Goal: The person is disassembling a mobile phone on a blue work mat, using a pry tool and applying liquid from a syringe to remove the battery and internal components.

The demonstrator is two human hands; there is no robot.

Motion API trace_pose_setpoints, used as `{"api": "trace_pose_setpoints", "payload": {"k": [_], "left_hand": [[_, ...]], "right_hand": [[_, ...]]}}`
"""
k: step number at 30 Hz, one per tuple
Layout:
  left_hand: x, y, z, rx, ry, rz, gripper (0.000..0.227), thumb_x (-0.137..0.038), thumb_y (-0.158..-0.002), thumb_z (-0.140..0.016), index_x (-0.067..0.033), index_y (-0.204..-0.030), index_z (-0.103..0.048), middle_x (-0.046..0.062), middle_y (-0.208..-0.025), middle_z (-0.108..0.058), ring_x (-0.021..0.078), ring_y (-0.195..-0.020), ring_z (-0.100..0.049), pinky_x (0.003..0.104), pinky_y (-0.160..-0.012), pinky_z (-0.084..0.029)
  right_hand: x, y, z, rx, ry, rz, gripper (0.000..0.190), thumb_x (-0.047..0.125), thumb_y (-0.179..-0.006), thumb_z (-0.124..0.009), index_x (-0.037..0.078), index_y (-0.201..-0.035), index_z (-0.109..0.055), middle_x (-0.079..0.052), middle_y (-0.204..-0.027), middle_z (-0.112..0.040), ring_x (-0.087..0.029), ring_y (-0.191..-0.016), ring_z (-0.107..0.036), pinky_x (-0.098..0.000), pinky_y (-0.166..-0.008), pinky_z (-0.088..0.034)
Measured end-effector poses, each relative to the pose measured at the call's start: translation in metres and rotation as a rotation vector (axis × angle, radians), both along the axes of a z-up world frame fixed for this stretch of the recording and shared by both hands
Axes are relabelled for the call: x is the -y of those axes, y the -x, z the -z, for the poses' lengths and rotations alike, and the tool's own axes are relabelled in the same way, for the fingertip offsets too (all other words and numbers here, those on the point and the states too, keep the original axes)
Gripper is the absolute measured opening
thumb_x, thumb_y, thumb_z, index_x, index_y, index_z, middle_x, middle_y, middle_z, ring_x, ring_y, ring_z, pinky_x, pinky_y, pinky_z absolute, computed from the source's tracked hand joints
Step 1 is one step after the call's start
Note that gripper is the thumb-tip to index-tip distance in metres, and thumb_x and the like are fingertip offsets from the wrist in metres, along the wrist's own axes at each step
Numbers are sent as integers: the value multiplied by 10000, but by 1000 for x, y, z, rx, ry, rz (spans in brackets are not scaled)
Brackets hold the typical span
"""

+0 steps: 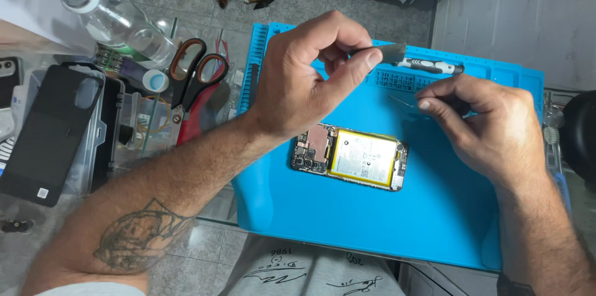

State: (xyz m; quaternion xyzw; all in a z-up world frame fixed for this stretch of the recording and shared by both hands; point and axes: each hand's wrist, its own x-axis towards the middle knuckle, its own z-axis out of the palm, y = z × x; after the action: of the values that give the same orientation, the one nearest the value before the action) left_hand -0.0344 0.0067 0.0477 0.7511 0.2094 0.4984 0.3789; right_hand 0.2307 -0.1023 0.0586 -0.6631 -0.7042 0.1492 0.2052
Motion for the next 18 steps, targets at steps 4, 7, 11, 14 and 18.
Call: {"api": "trace_pose_setpoints", "payload": {"k": [4,7,11,14,18], "left_hand": [[3,-4,8,14,3,106,94,-129,-1096,-727,-110,-1031,-661,14,-932,-703,135,-789,-624,282,-724,-570],[8,-7,17,-107,-42,139,93,-142,-1104,-728,-153,-1039,-663,-19,-965,-718,157,-821,-645,328,-765,-598],[9,-9,31,-192,118,203,92,-207,-1103,-680,-159,-1127,-604,37,-1069,-745,252,-973,-763,415,-858,-689],[8,-11,29,-206,175,224,128,-167,-1092,-687,-158,-1087,-560,31,-1061,-734,307,-1135,-820,397,-862,-735],[9,-10,26,-217,268,263,107,-150,-1101,-648,-155,-1091,-541,104,-1120,-796,273,-1116,-871,388,-872,-758]], "right_hand": [[11,-18,-1,155,-55,59,74,208,-1139,-820,153,-1184,-839,31,-1092,-850,-158,-962,-784,-316,-784,-572],[30,-29,-13,405,-21,67,131,308,-1118,-803,217,-1210,-821,0,-1108,-834,-263,-947,-758,-436,-746,-574],[56,-29,-17,418,-49,95,210,303,-1083,-814,173,-1245,-781,-35,-1213,-781,-323,-1082,-702,-466,-953,-551],[56,-26,-4,300,-75,79,318,261,-1075,-785,112,-1352,-738,-89,-1373,-745,-348,-1203,-673,-478,-1059,-511],[49,-28,18,256,-97,39,320,240,-1096,-737,100,-1384,-741,-122,-1407,-728,-376,-1191,-650,-507,-1014,-521]]}}
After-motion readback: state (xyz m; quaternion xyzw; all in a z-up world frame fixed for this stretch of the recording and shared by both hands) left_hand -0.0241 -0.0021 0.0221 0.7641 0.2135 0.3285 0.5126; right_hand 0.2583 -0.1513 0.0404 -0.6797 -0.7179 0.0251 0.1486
